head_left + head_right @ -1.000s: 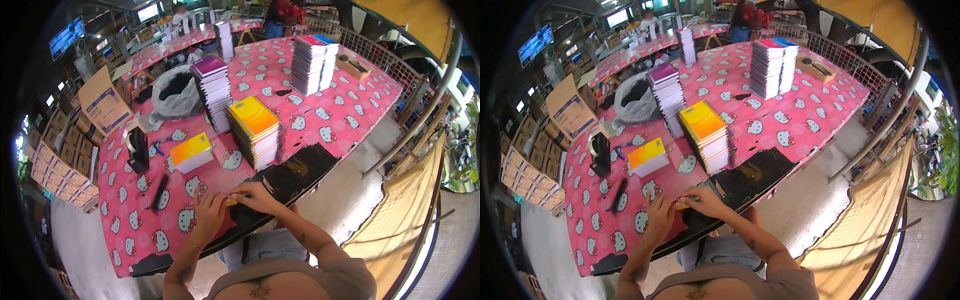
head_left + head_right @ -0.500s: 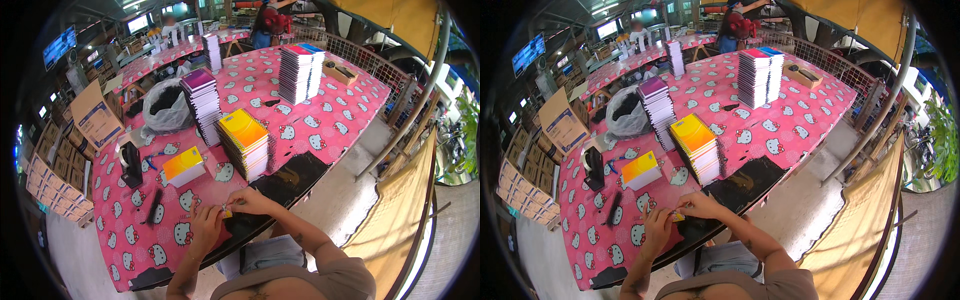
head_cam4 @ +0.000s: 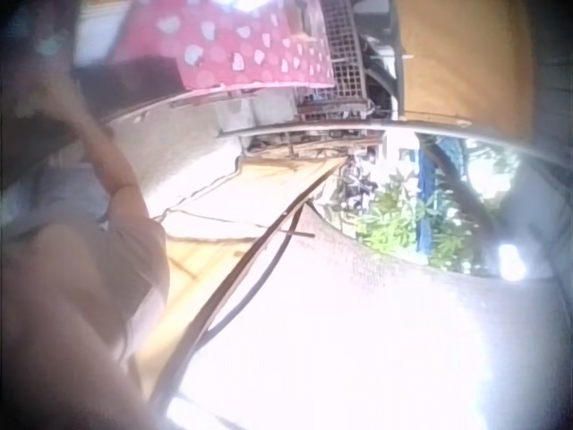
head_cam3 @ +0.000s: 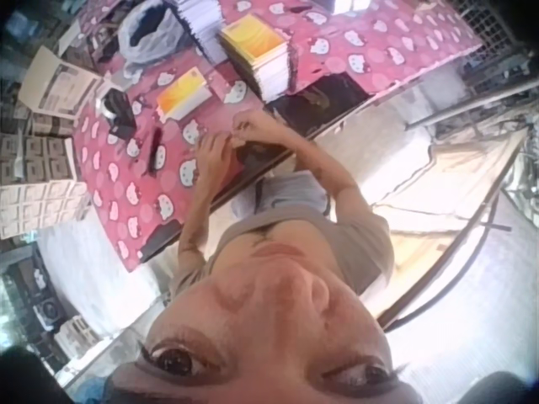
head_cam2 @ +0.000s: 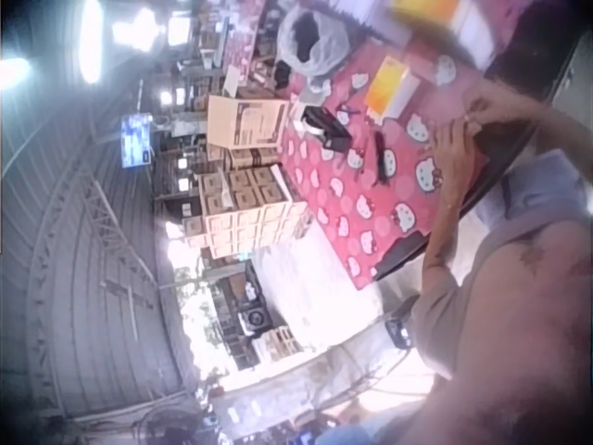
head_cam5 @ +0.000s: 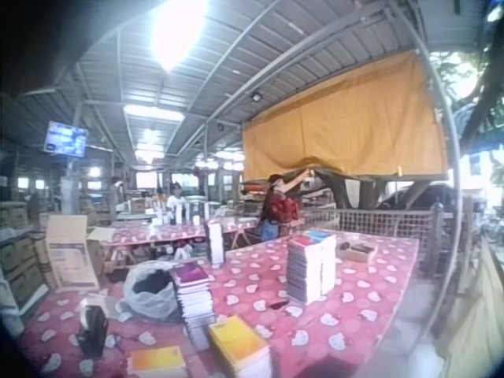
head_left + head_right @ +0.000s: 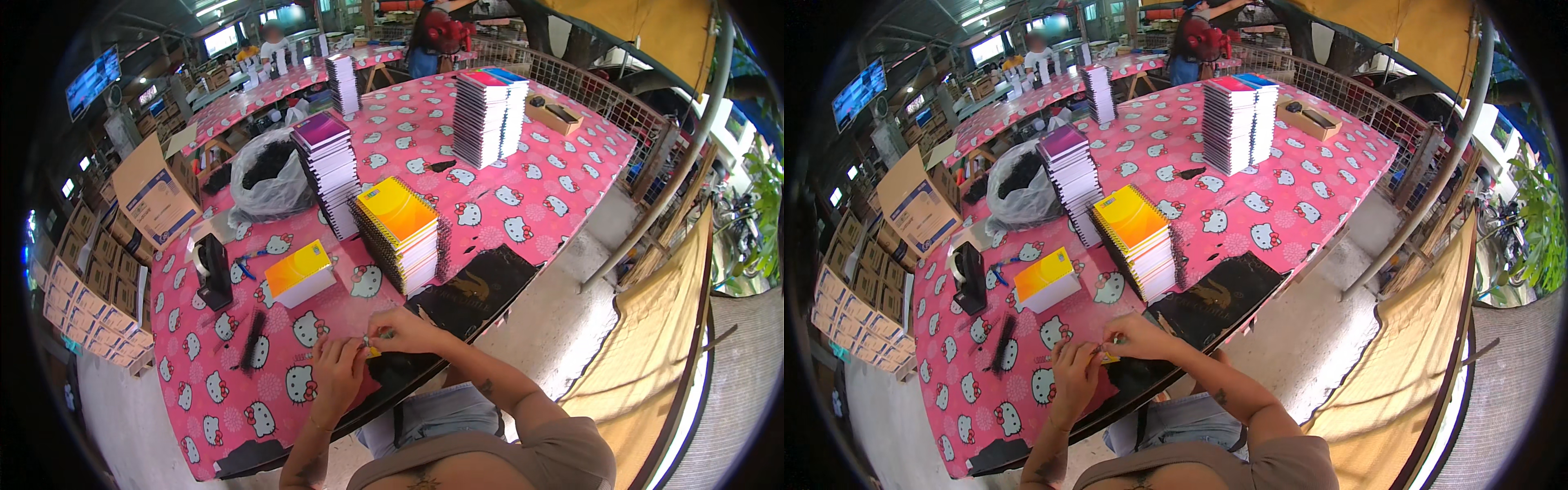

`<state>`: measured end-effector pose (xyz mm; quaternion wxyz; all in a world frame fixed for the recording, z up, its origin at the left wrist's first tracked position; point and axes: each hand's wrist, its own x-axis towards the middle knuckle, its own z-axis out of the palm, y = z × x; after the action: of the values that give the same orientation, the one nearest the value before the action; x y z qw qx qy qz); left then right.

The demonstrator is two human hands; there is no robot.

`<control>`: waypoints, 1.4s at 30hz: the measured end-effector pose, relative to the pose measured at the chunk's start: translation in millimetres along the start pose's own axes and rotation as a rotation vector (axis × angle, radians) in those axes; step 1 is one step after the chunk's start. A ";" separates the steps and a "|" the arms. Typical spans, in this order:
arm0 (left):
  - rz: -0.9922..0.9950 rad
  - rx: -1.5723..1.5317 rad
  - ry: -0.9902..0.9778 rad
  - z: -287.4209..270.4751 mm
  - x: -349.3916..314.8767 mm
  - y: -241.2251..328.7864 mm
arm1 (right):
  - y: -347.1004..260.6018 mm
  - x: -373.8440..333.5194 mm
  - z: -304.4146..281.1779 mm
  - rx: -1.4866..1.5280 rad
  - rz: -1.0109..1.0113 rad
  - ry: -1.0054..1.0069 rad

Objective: The person tapes the spines of small notebooks by hand, placing a strip of yellow tape along the edge and folding it over before stacking the completed notebooks on a table.

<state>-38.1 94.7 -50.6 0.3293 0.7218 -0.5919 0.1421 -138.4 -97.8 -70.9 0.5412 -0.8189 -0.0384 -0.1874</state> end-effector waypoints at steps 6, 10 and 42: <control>-0.010 0.056 0.018 0.8 -0.2 5.6 | -4.8 -0.1 33.4 -0.230 -0.019 0.328; -0.030 0.074 0.034 1.7 -2.2 1.8 | -4.5 -2.1 32.0 -0.202 -0.049 0.323; -0.181 0.002 0.039 -18.8 5.9 -2.4 | -6.7 -39.1 44.9 -0.132 0.071 0.374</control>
<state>-30.8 102.5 -33.8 0.3515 0.7698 -0.5176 0.1263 -164.5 -49.1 -94.1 0.4903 -0.8043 0.1042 -0.3191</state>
